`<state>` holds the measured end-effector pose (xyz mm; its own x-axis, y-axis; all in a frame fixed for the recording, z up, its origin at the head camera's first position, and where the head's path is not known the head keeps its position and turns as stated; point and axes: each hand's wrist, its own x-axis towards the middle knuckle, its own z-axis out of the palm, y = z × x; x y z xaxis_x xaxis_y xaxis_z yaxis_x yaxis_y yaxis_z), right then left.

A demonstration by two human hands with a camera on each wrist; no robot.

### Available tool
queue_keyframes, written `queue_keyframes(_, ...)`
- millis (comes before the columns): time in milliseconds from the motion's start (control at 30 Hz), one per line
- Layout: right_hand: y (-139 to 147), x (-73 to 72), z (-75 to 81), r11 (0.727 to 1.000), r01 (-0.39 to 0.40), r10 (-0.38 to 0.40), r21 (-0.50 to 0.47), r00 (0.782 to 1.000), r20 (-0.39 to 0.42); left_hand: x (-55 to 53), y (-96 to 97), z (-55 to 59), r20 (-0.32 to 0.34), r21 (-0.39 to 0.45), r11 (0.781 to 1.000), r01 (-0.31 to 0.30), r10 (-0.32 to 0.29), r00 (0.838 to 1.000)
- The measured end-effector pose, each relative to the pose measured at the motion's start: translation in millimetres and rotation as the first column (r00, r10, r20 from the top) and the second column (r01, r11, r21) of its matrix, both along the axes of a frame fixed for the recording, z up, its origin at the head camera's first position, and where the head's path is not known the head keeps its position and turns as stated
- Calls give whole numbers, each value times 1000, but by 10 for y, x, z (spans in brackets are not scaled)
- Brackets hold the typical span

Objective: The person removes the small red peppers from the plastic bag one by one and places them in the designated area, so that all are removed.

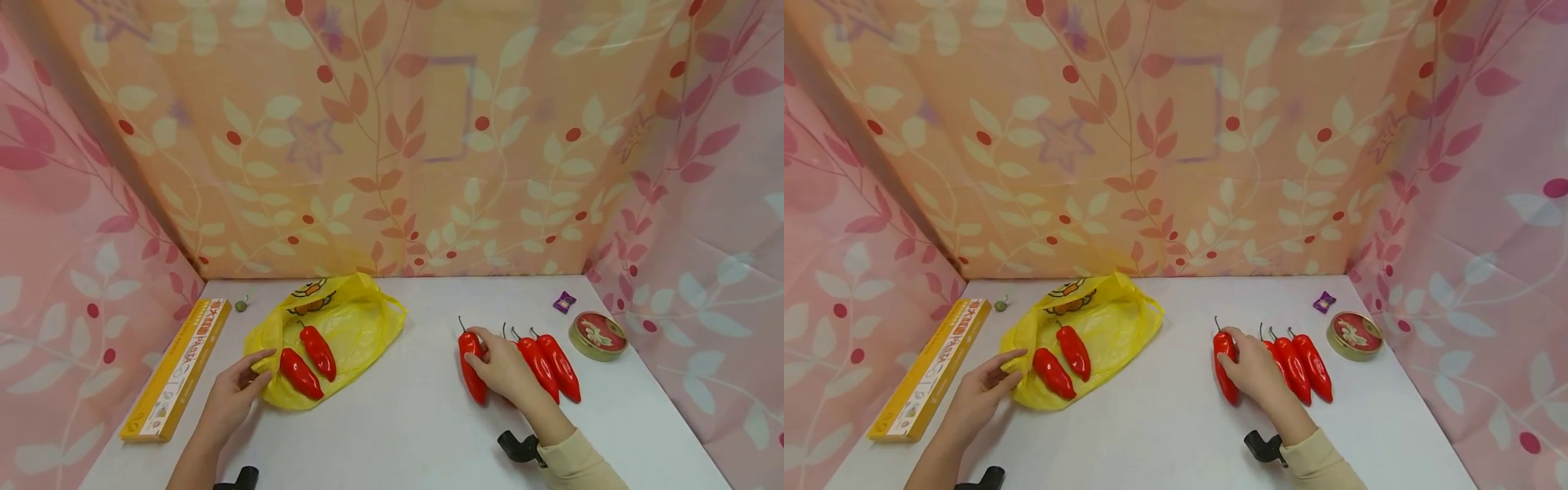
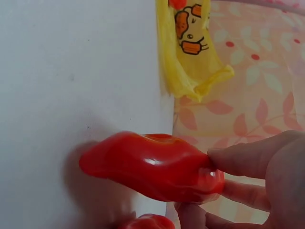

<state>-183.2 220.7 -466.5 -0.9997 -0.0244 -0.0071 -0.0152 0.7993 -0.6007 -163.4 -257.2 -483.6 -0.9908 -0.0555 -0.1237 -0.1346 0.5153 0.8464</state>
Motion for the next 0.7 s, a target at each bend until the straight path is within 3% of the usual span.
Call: queue_keyframes(700,121,-3,-117,982,-2,7,190,1000,-23,3,18,-11,12,52,999,-12,12,1000)
